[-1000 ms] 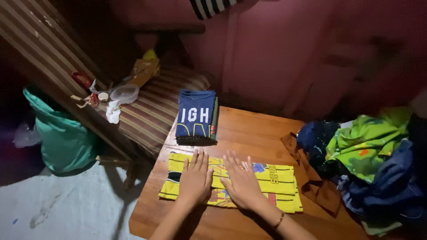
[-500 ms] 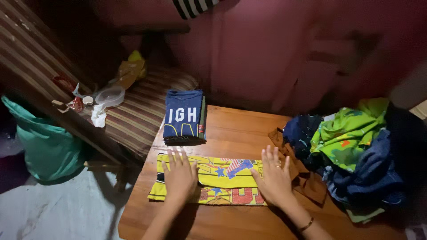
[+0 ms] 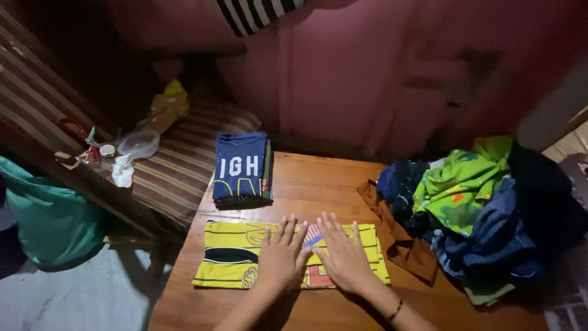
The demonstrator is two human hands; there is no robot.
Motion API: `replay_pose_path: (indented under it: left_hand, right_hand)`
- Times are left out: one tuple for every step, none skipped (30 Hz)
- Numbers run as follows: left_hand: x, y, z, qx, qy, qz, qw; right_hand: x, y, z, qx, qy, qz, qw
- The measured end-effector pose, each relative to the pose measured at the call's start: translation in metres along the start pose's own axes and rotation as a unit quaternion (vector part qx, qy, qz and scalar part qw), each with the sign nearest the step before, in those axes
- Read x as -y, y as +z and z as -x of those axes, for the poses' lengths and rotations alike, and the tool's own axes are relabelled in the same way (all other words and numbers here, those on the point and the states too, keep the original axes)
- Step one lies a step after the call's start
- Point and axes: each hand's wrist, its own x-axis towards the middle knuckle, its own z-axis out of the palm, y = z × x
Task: The person folds a blue t-shirt and then a yellow t-shirt on a wooden table. They smooth each shirt, fold the sides inward, and fold the bottom up to create compact rectangles, placing the finished folds on the table.
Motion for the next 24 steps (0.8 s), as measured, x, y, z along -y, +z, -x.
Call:
replay_pose_path:
  left_hand:
    - [0.0, -0.004, 0.004, 0.024, -0.019, -0.007, 1.0]
    - [0.002, -0.009, 0.003, 0.044, -0.038, -0.015, 0.998]
    - [0.003, -0.013, 0.003, 0.035, -0.038, -0.019, 0.998]
    - [0.003, -0.015, 0.006, 0.024, -0.041, -0.022, 0.999]
    - [0.004, -0.017, 0.006, 0.013, -0.044, -0.025, 0.999]
    - [0.005, -0.017, 0.007, 0.008, -0.047, -0.029, 0.998]
    - [0.007, -0.017, 0.007, 0.003, -0.05, -0.032, 0.998]
    - [0.007, -0.016, 0.008, -0.001, -0.052, -0.036, 0.998]
    - [0.007, -0.015, 0.007, 0.009, -0.056, -0.048, 0.997]
    - [0.006, -0.015, 0.005, 0.016, -0.061, -0.061, 0.996]
    - [0.005, -0.014, 0.004, 0.024, -0.066, -0.073, 0.995]
    - [0.003, -0.014, 0.002, 0.01, -0.064, -0.086, 0.994]
    - [0.0, -0.014, 0.0, -0.004, -0.061, -0.098, 0.993]
    - [-0.003, -0.014, -0.003, -0.017, -0.06, -0.111, 0.992]
    - [-0.006, -0.014, -0.007, -0.006, -0.052, -0.081, 0.995]
    - [-0.01, -0.014, -0.01, 0.005, -0.046, -0.051, 0.998]
    - [-0.014, -0.014, -0.013, 0.017, -0.039, -0.021, 0.999]
    - [-0.018, -0.013, -0.016, 0.01, -0.018, 0.019, 1.0]
    - [-0.022, -0.012, -0.019, 0.003, 0.004, 0.059, 0.998]
    - [-0.027, -0.01, -0.022, -0.003, 0.026, 0.1, 0.995]
    - [-0.034, -0.007, -0.026, 0.016, 0.013, 0.146, 0.989]
    - [-0.041, -0.004, -0.033, 0.034, 0.002, 0.192, 0.981]
    - [-0.049, -0.001, -0.037, 0.052, -0.009, 0.237, 0.97]
    - [-0.055, 0.001, -0.041, 0.023, 0.016, 0.244, 0.969]
  right_hand:
    - [-0.005, -0.001, 0.005, -0.008, 0.001, 0.006, 1.0]
    - [-0.011, -0.003, 0.008, -0.006, 0.011, 0.01, 1.0]
    - [-0.017, -0.004, 0.013, -0.004, 0.021, 0.014, 1.0]
    - [-0.024, -0.005, 0.016, -0.001, 0.028, 0.019, 0.999]
    - [-0.031, -0.006, 0.018, -0.003, 0.037, 0.014, 0.999]
    - [-0.036, -0.006, 0.023, -0.003, 0.047, 0.007, 0.999]
    - [-0.041, -0.005, 0.027, -0.004, 0.057, 0.001, 0.998]
    - [-0.045, -0.005, 0.031, -0.025, 0.059, -0.018, 0.998]
    - [-0.048, -0.005, 0.034, -0.047, 0.06, -0.036, 0.996]
    - [-0.05, -0.007, 0.036, -0.069, 0.06, -0.053, 0.994]
    - [-0.052, -0.009, 0.039, -0.088, 0.086, -0.054, 0.991]
    - [-0.053, -0.011, 0.042, -0.107, 0.11, -0.055, 0.987]
    - [-0.053, -0.013, 0.044, -0.126, 0.135, -0.056, 0.981]
    - [-0.054, -0.016, 0.045, -0.097, 0.181, -0.029, 0.978]
    - [-0.057, -0.02, 0.048, -0.068, 0.227, -0.002, 0.972]
    - [-0.057, -0.022, 0.05, -0.039, 0.271, 0.025, 0.962]
    - [-0.059, -0.023, 0.05, -0.055, 0.261, 0.013, 0.964]
    - [-0.061, -0.024, 0.049, -0.07, 0.253, 0.001, 0.965]
    - [-0.064, -0.022, 0.047, -0.086, 0.245, -0.011, 0.966]
    - [-0.065, -0.019, 0.046, -0.09, 0.237, -0.026, 0.967]
    - [-0.066, -0.016, 0.044, -0.095, 0.229, -0.042, 0.968]
    - [-0.068, -0.013, 0.043, -0.1, 0.221, -0.057, 0.968]
    - [-0.07, -0.01, 0.042, -0.09, 0.24, -0.084, 0.963]
    - [-0.071, -0.007, 0.04, -0.08, 0.258, -0.111, 0.956]
